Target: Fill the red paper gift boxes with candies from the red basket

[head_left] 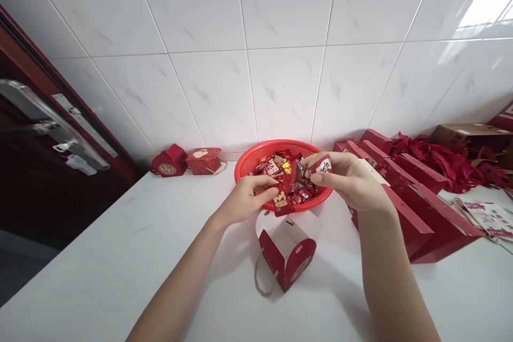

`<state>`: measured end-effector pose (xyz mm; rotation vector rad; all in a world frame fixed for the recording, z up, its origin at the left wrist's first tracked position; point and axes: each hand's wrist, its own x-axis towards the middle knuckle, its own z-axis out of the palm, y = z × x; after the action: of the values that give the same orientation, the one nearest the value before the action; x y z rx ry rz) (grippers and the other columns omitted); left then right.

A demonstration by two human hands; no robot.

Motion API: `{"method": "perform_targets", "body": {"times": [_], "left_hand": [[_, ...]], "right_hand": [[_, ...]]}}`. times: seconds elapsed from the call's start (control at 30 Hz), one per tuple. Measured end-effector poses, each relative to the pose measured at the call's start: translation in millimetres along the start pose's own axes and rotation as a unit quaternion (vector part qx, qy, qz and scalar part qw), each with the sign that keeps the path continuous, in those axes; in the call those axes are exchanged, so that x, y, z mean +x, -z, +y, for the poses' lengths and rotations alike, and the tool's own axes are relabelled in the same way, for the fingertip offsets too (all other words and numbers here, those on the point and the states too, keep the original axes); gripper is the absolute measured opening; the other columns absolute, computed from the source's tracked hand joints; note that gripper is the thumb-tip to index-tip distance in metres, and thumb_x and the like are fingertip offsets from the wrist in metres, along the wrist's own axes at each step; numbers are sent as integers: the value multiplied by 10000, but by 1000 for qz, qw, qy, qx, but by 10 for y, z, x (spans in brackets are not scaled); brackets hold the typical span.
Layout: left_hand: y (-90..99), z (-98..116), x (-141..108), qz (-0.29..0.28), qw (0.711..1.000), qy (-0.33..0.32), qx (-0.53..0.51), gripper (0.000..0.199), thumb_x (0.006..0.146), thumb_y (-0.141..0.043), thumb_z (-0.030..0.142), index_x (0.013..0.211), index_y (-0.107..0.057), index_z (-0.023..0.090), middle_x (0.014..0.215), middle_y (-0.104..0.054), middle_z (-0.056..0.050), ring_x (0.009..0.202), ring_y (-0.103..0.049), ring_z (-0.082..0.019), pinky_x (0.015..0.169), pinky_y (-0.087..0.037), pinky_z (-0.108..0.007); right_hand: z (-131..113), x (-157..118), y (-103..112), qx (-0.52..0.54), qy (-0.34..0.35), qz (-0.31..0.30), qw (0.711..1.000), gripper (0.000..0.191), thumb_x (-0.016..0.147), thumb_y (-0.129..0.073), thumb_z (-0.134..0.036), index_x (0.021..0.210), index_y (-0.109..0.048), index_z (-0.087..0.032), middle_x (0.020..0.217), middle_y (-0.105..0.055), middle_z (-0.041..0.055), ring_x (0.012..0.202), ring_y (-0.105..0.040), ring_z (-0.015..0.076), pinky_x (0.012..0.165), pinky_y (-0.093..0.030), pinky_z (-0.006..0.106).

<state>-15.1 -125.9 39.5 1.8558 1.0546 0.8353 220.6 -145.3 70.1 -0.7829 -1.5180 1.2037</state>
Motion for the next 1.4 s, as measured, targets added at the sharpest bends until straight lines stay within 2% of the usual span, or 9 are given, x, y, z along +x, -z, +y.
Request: {"method": "perform_targets", "body": {"times": [0.1, 0.17, 0.27, 0.43, 0.6, 0.97, 1.13, 1.27, 1.4], "left_hand": [[-1, 28, -120, -5, 999, 13, 43, 234, 857, -633, 382, 901, -744, 182, 845, -732, -32, 756, -665, -187, 671, -544, -279], [8, 49, -188, -21, 998, 16, 60, 206, 866, -628, 359, 898, -750, 195, 864, -751, -28, 804, -683, -195, 726, -547, -282], [39, 70, -273, -47, 996, 29, 71, 191, 869, -628, 345, 907, -758, 210, 882, -772, -28, 847, -704, -212, 766, -543, -287], [117, 55, -370, -99, 990, 53, 82, 178, 856, -630, 325, 905, -759, 213, 881, -781, -29, 811, -711, -213, 694, -534, -269], [229, 31, -405, -84, 992, 43, 81, 145, 825, -641, 299, 850, -758, 218, 854, -782, -15, 805, -728, -215, 719, -550, -266], [228, 5, -387, -48, 994, 31, 89, 140, 810, -643, 282, 858, -760, 221, 842, -786, -13, 785, -732, -220, 707, -549, -272], [188, 11, -369, -29, 995, 26, 87, 161, 828, -636, 301, 885, -769, 231, 857, -785, -9, 799, -725, -221, 707, -543, -272], [173, 20, -363, -25, 995, 23, 97, 164, 845, -615, 301, 870, -761, 230, 859, -781, -8, 803, -722, -217, 715, -533, -269], [177, 3, -354, -25, 993, 24, 117, 157, 852, -608, 297, 859, -749, 229, 856, -777, -2, 797, -717, -208, 705, -522, -258]], "right_hand": [[-84, -108, -42, -62, 1, -69, 996, 135, 798, -771, -346, 850, -760, -222, 972, -728, 44, 842, -653, 205, 733, -542, 322], [-118, -147, -75, -89, -9, -97, 991, 123, 823, -740, -334, 857, -753, -216, 990, -720, 43, 796, -634, 185, 695, -525, 305], [-137, -164, -130, -136, -30, -121, 983, 126, 828, -713, -323, 862, -746, -206, 888, -702, 31, 689, -581, 155, 611, -483, 282], [-92, -163, -209, -205, -29, -166, 964, 134, 845, -668, -313, 797, -718, -198, 723, -640, -1, 664, -541, 146, 588, -439, 262], [-10, -153, -254, -260, -54, -235, 935, 141, 866, -622, -274, 789, -690, -177, 665, -587, -20, 613, -482, 122, 542, -377, 249], [69, -135, -297, -284, -70, -259, 921, 127, 855, -565, -218, 765, -648, -184, 664, -569, -22, 592, -450, 115, 529, -328, 256], [92, -139, -259, -280, -59, -180, 941, 241, 875, -586, -277, 658, -523, -193, 611, -410, -46, 579, -342, 104, 520, -281, 257], [129, -129, -287, -267, -48, -191, 943, 190, 899, -561, -286, 742, -613, -192, 666, -538, -24, 612, -435, 118, 550, -333, 257], [220, -108, -364, -306, -58, -258, 914, 117, 850, -579, -202, 850, -696, -194, 738, -660, -4, 645, -548, 138, 583, -399, 255]]}}
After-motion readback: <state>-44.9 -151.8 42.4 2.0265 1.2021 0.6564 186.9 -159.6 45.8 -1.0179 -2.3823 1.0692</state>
